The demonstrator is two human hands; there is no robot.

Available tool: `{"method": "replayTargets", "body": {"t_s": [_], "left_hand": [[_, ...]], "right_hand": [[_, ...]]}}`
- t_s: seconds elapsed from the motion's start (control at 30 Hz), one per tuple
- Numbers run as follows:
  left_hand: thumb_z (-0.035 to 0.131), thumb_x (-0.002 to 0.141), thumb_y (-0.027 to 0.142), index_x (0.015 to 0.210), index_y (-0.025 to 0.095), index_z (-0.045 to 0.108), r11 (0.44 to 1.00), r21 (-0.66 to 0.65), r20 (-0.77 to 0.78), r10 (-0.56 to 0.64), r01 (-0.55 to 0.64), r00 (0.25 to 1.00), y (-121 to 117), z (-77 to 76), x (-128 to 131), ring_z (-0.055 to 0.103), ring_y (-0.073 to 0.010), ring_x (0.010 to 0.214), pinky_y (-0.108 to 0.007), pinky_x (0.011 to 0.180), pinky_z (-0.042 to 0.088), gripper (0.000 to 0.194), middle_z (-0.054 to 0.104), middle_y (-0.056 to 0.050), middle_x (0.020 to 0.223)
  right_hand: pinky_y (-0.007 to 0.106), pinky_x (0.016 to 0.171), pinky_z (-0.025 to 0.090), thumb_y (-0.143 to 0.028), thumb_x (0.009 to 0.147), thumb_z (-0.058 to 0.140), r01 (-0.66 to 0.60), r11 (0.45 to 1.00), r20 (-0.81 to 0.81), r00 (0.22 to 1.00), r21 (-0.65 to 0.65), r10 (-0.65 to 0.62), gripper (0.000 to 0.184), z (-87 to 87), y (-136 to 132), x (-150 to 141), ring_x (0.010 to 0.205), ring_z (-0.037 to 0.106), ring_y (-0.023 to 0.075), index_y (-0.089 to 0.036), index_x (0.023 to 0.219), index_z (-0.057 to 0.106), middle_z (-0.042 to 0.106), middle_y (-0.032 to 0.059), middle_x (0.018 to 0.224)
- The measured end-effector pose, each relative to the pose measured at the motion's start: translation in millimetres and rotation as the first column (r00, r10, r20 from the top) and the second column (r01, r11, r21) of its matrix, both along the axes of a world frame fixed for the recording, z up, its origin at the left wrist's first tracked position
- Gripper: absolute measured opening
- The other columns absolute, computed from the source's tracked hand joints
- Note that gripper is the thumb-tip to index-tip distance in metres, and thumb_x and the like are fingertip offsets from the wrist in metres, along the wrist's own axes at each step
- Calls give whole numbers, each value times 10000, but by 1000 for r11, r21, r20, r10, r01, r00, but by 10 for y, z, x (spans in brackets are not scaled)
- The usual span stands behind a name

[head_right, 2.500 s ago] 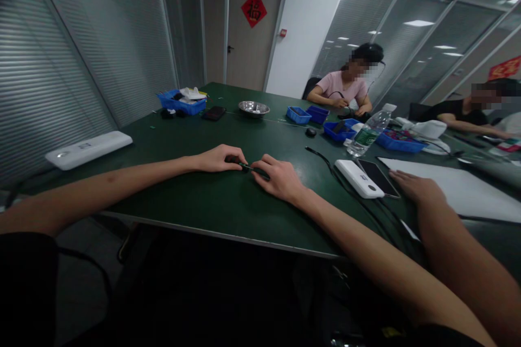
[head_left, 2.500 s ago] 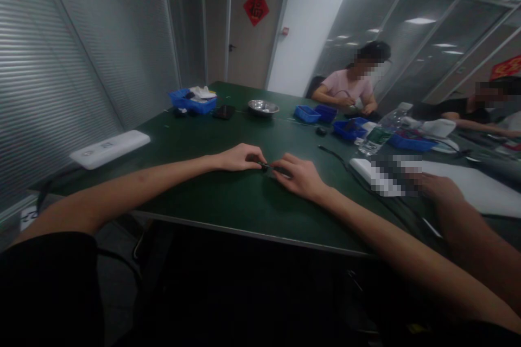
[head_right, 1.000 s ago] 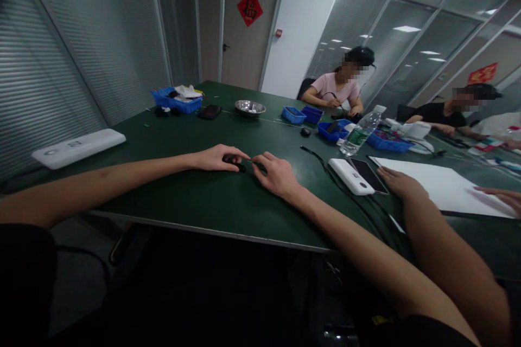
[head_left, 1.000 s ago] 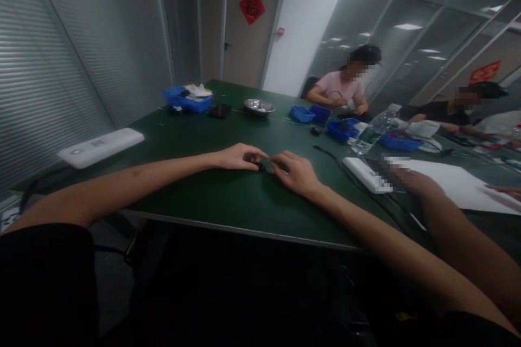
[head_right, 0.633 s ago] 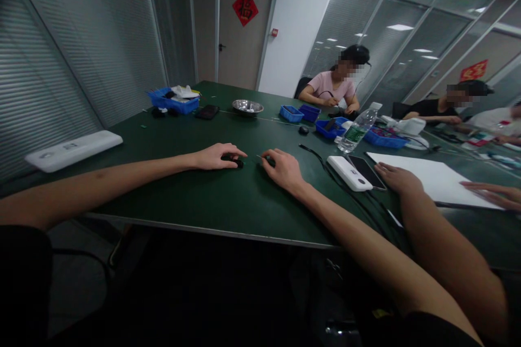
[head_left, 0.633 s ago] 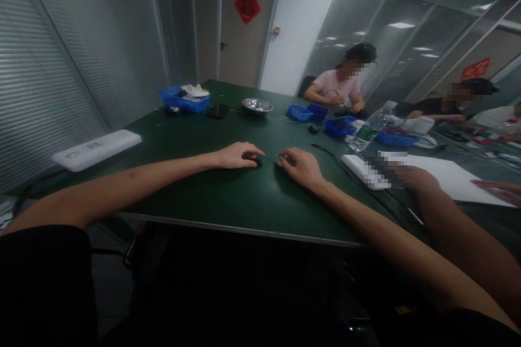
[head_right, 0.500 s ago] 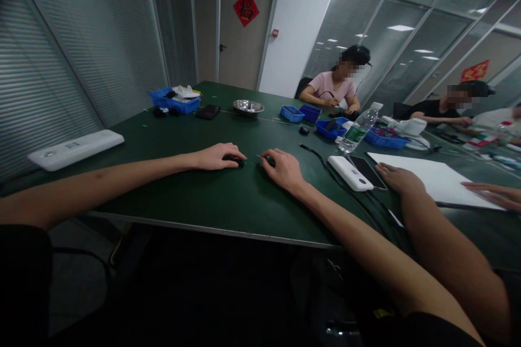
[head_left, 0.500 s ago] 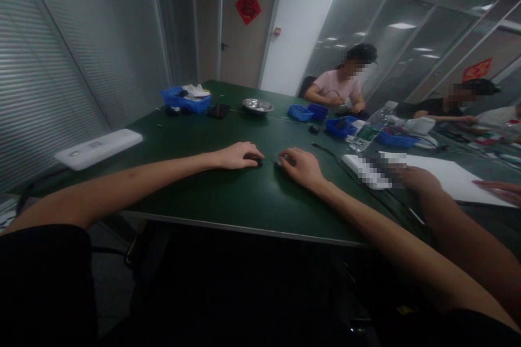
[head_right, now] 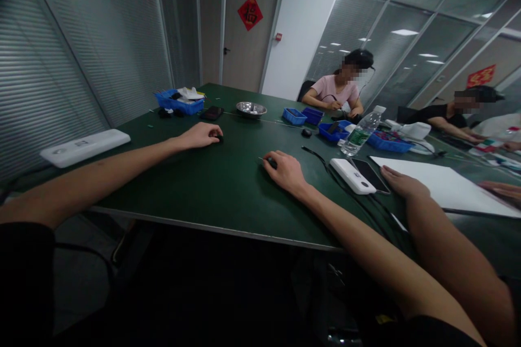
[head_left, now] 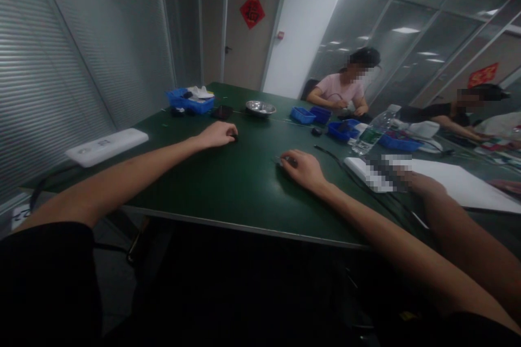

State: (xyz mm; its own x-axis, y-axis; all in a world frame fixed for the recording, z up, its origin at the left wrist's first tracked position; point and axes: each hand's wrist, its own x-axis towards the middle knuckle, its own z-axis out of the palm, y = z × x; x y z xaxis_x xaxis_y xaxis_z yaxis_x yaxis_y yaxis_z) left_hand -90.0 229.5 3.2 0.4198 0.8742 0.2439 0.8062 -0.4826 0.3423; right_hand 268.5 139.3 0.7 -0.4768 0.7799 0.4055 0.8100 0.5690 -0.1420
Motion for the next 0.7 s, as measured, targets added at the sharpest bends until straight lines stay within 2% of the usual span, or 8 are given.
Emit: {"method": "replayTargets", "body": {"t_s": [0.07, 0.1, 0.2, 0.3, 0.53, 0.7], "left_hand": [[655, 898, 342, 1201, 191, 729, 979, 89, -84, 189, -182, 978, 129, 10, -335, 654, -247, 955, -319, 770, 457, 346, 732, -110, 1100], [647, 905, 336, 1205, 190, 732, 961, 144, -126, 252, -234, 959, 175, 6, -499, 650, -263, 1001, -332, 802, 457, 345, 732, -117, 1128], [629, 922, 331, 1224, 178, 741, 909, 230, -191, 391, -347, 900, 254, -33, -912, 638, -301, 1077, -365, 875, 455, 356, 732, -132, 1182], [633, 929, 347, 1209, 180, 760, 877, 250, -173, 458, -411, 872, 284, -79, -1142, 636, -312, 1096, -380, 924, 443, 350, 740, -129, 1186], [646, 933, 461, 1153, 179, 790, 857, 225, -94, 494, -465, 865, 284, -83, -1163, 622, -310, 1128, -368, 946, 442, 386, 754, -135, 1130], [622, 945, 313, 1191, 116, 775, 870, 222, -140, 476, -441, 869, 296, -72, -1143, 634, -305, 1116, -392, 959, 466, 350, 736, -183, 1197]], "right_hand": [[313, 744, 451, -409, 999, 554, 0, 1000, 6, 1000, 5, 0, 259, -9, 5, 2, 854, 659, 207, -246, 1103, 727, 733, 57, 1018], [312, 738, 449, -409, 999, 554, 0, 1000, 9, 1000, 5, 0, 259, -14, 6, 2, 851, 658, 206, -247, 1102, 727, 732, 55, 1015], [311, 734, 447, -411, 1000, 553, -1, 1000, 14, 1000, 7, 0, 261, -24, 10, 3, 843, 656, 204, -247, 1106, 726, 729, 54, 1001], [312, 740, 449, -412, 998, 557, -8, 1000, 16, 1000, 7, 8, 262, -34, 18, 7, 839, 656, 203, -245, 1108, 726, 730, 54, 988], [311, 732, 448, -424, 1003, 553, -17, 1000, 26, 1000, 0, 17, 268, -41, 29, 17, 835, 657, 203, -253, 1108, 730, 729, 52, 987], [303, 723, 447, -425, 1001, 560, -17, 1000, 34, 999, -22, 17, 260, -26, 24, 13, 836, 657, 201, -259, 1112, 727, 730, 49, 1005]]}}
